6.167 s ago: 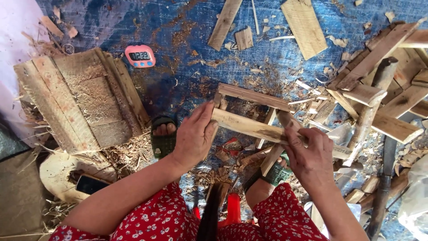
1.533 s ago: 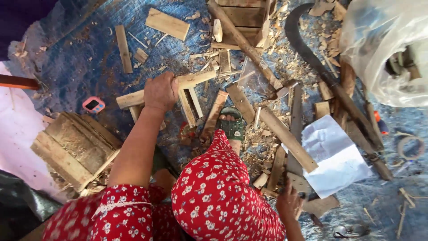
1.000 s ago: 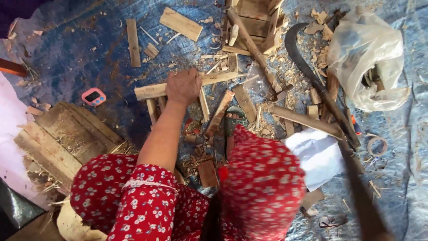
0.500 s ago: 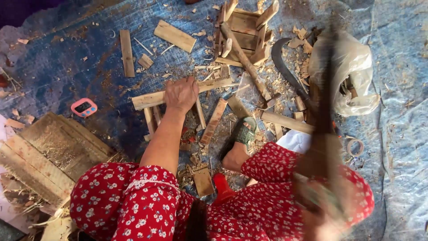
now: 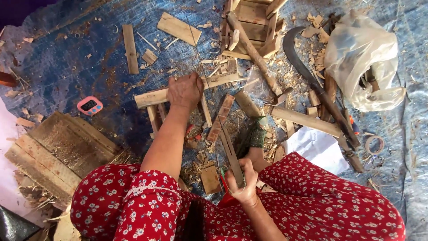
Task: Assembling a small wooden structure using a hammer and nails on a floor-based workspace.
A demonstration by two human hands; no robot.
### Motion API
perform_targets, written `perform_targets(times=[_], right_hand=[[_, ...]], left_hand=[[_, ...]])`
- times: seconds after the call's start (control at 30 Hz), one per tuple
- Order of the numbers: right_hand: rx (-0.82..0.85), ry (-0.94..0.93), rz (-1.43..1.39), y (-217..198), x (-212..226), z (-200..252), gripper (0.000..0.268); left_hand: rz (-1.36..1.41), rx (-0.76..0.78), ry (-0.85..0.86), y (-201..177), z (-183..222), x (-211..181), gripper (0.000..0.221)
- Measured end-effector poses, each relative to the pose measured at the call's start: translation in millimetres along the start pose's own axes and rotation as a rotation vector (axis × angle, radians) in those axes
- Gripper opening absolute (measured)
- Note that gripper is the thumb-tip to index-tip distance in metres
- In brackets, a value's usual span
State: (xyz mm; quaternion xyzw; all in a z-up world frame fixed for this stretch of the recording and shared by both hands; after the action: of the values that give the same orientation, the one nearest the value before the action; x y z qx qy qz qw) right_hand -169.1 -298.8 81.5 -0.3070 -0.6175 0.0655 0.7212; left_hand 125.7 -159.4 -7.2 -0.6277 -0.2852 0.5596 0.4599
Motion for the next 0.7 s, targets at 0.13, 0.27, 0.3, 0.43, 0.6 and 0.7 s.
perform_targets(times=[0.13, 0.27, 0.3, 0.43, 0.6, 0.7], right_hand=[[-0.012, -0.043, 0.041, 1, -3, 3, 0.020], [0.015, -0.053, 0.059, 5, -3, 2, 0.020], [0.036, -0.065, 0.026, 7, -3, 2, 0.019], [0.058, -0.069, 0.030, 16, -4, 0, 0.009], [0.069, -0.087, 0.123, 10, -3, 6, 0.012], [0.050, -0.104, 0.116, 9, -4, 8, 0.017]], left_hand=[[-0.088, 0.084, -0.019, -1, -4, -1, 0.036], [-0.077, 0.128, -0.048, -5, -5, -5, 0.039], [-0.037, 0.130, -0.086, -6, -5, -6, 0.040], [0.070, 0.197, -0.242, -17, -5, -20, 0.049], [0.059, 0.126, -0.144, -2, -4, -7, 0.048], [0.000, 0.059, -0.062, 6, -5, -4, 0.046]])
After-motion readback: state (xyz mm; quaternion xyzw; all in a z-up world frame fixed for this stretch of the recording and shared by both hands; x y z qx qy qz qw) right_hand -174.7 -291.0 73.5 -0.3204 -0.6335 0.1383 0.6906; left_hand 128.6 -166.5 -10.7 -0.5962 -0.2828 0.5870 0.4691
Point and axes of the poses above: each hand's wrist, its own z-axis away from the middle knuckle, its own y-axis out of the palm, x = y × z, the point moved 4 cm from there along -z, towards the middle knuckle, and after that the axes turned 11 degrees about z, right-handed, at the moved point
